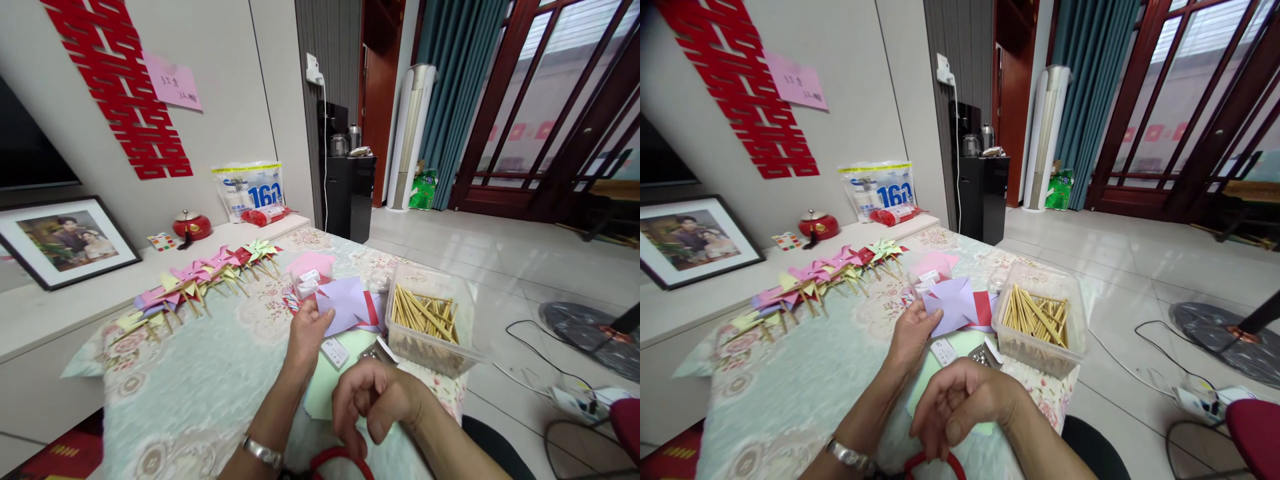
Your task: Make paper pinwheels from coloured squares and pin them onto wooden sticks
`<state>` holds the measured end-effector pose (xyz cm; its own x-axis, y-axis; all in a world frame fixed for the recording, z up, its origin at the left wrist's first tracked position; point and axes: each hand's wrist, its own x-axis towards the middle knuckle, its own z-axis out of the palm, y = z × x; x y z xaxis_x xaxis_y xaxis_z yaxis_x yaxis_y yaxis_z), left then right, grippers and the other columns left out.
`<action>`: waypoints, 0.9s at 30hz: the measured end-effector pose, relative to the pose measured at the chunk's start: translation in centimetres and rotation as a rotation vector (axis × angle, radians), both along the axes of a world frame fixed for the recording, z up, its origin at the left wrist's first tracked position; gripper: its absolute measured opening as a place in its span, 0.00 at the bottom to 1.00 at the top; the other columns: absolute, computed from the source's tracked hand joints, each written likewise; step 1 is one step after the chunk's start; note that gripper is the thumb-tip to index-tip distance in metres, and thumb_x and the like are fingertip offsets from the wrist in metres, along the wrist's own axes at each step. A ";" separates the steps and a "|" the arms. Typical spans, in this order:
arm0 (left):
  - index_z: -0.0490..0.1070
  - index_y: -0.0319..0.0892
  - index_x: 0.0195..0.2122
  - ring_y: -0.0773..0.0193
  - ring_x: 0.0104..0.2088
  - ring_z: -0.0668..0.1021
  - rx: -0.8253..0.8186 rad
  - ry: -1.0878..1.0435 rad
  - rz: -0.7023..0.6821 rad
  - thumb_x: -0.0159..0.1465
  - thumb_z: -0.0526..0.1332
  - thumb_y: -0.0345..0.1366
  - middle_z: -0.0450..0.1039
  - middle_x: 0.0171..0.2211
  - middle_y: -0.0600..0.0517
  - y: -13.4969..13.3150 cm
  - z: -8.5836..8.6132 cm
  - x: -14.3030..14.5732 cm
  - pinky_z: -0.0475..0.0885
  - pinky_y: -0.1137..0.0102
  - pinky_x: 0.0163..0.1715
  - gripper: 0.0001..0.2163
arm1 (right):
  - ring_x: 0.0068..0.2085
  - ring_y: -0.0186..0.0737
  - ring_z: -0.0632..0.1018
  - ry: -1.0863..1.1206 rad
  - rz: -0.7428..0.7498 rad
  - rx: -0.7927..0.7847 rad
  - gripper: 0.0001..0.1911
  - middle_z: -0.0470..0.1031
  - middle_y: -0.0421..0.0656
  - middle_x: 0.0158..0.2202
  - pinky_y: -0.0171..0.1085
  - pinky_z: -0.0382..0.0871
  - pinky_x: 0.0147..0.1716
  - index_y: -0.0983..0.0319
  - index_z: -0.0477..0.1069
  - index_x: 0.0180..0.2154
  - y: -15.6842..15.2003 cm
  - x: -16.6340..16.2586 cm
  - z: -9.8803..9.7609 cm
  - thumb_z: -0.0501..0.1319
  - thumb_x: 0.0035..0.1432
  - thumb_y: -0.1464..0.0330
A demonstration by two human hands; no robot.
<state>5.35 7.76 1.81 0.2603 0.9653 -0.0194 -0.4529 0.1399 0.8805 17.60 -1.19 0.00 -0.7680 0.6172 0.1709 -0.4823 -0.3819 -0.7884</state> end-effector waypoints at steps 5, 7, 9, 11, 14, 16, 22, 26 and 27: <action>0.70 0.39 0.42 0.58 0.33 0.83 0.041 0.051 0.062 0.52 0.72 0.38 0.83 0.34 0.47 -2.1 0.5 -2.3 0.76 0.65 0.38 0.19 | 0.22 0.35 0.77 0.051 -0.215 0.048 0.21 0.80 0.45 0.25 0.30 0.70 0.21 0.68 0.80 0.36 -0.3 0.7 1.3 0.77 0.41 0.62; 0.72 0.40 0.41 0.59 0.34 0.83 0.061 0.097 0.088 0.54 0.70 0.39 0.83 0.35 0.48 -2.8 0.4 -3.2 0.75 0.66 0.39 0.17 | 0.21 0.34 0.75 0.081 -0.335 0.076 0.16 0.78 0.44 0.24 0.30 0.67 0.21 0.66 0.80 0.34 -0.3 0.7 1.8 0.75 0.45 0.63; 0.73 0.40 0.40 0.60 0.34 0.82 0.094 0.155 0.118 0.56 0.69 0.40 0.82 0.35 0.48 -3.5 0.1 -4.1 0.75 0.67 0.38 0.14 | 0.21 0.32 0.73 0.098 -0.485 0.100 0.11 0.76 0.41 0.21 0.30 0.64 0.22 0.64 0.80 0.33 -0.2 0.6 2.2 0.73 0.49 0.64; 0.74 0.40 0.38 0.61 0.34 0.81 0.143 0.220 0.167 0.57 0.68 0.40 0.82 0.35 0.49 -4.0 -0.3 -5.0 0.74 0.69 0.37 0.12 | 0.21 0.30 0.70 0.096 -0.649 0.112 0.08 0.73 0.39 0.19 0.30 0.62 0.23 0.62 0.79 0.32 0.0 0.5 2.4 0.72 0.52 0.64; 0.75 0.40 0.35 0.62 0.33 0.79 0.198 0.303 0.261 0.57 0.68 0.41 0.80 0.33 0.50 -4.8 -0.6 -6.0 0.72 0.72 0.35 0.10 | 0.21 0.29 0.68 0.007 -0.893 0.143 0.08 0.73 0.37 0.22 0.29 0.60 0.23 0.60 0.78 0.32 0.3 0.4 2.4 0.72 0.53 0.63; 0.75 0.40 0.34 0.62 0.34 0.79 0.204 0.300 0.298 0.56 0.69 0.42 0.80 0.32 0.50 -5.3 -0.6 -6.4 0.72 0.72 0.35 0.10 | 0.25 0.31 0.71 -0.143 -1.066 0.230 0.08 0.74 0.39 0.27 0.30 0.63 0.25 0.59 0.78 0.35 0.4 0.2 2.2 0.71 0.53 0.63; 0.77 0.41 0.39 0.58 0.34 0.81 0.009 0.095 0.189 0.50 0.74 0.42 0.82 0.35 0.48 -6.1 -0.5 -6.4 0.75 0.67 0.37 0.18 | 0.43 0.42 0.75 -0.636 -1.318 0.526 0.23 0.73 0.48 0.50 0.39 0.71 0.40 0.57 0.69 0.56 0.2 -0.3 2.3 0.66 0.60 0.63; 0.76 0.41 0.39 0.58 0.34 0.82 -0.076 0.034 0.266 0.47 0.75 0.40 0.82 0.34 0.49 -5.6 -0.9 -6.7 0.76 0.66 0.38 0.19 | 0.50 0.49 0.74 -0.990 -1.344 0.775 0.17 0.74 0.51 0.51 0.46 0.69 0.49 0.60 0.68 0.55 0.1 -0.6 2.4 0.58 0.66 0.65; 0.76 0.41 0.38 0.58 0.34 0.82 -0.096 0.017 0.310 0.46 0.75 0.40 0.82 0.33 0.50 -5.4 -1.1 -6.9 0.76 0.66 0.39 0.19 | 0.51 0.50 0.74 -1.097 -1.302 0.848 0.16 0.75 0.52 0.50 0.48 0.68 0.50 0.61 0.69 0.54 0.0 -0.7 2.4 0.56 0.66 0.66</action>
